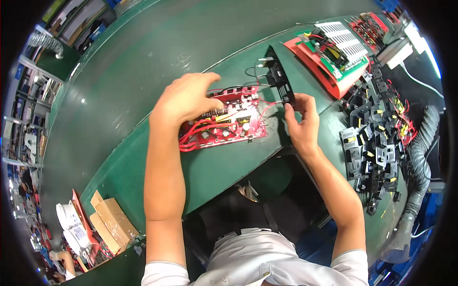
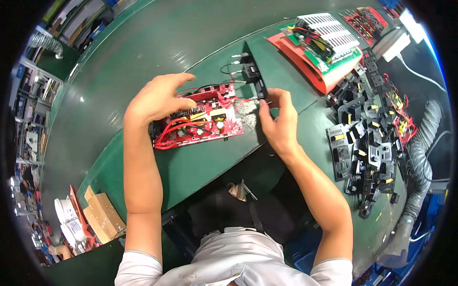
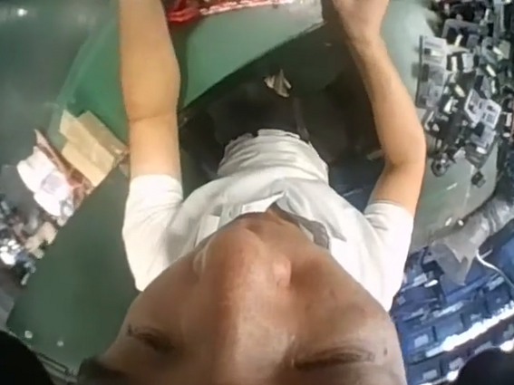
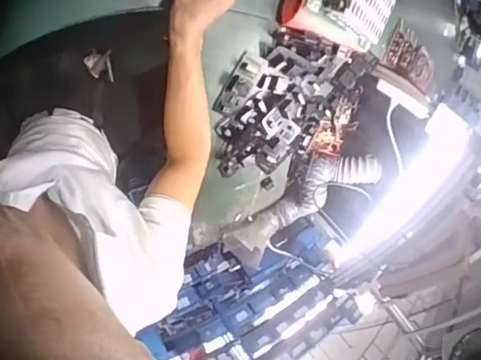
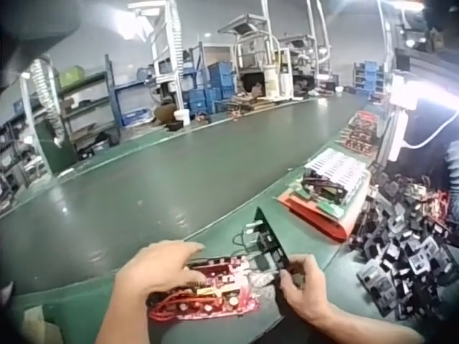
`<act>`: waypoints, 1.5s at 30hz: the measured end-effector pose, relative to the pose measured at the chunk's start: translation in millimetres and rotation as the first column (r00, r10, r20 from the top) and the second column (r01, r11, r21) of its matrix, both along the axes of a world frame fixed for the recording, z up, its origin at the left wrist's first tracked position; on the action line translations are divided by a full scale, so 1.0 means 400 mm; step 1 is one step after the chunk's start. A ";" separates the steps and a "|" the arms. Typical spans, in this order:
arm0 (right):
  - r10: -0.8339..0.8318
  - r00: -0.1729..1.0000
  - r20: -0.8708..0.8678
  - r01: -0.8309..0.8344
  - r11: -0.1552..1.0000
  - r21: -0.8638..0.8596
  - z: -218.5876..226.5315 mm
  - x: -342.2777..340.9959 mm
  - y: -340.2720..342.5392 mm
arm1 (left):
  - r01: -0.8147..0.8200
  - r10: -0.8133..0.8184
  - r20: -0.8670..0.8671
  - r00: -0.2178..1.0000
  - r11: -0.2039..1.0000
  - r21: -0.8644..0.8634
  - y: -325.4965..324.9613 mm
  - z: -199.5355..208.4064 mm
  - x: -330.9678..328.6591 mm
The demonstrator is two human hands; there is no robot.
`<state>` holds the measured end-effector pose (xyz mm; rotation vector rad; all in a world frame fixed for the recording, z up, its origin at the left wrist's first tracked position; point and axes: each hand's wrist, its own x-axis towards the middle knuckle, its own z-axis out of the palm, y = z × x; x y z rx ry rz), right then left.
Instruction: Assembling electronic components onto circuit boards at a manufacturing station.
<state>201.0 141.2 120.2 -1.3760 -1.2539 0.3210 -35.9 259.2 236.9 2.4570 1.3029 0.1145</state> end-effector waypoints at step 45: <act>-0.017 0.974 -0.225 0.019 1.000 0.009 0.072 0.080 0.050 | 0.202 -0.058 0.540 0.840 0.956 -0.212 0.003 0.054 0.004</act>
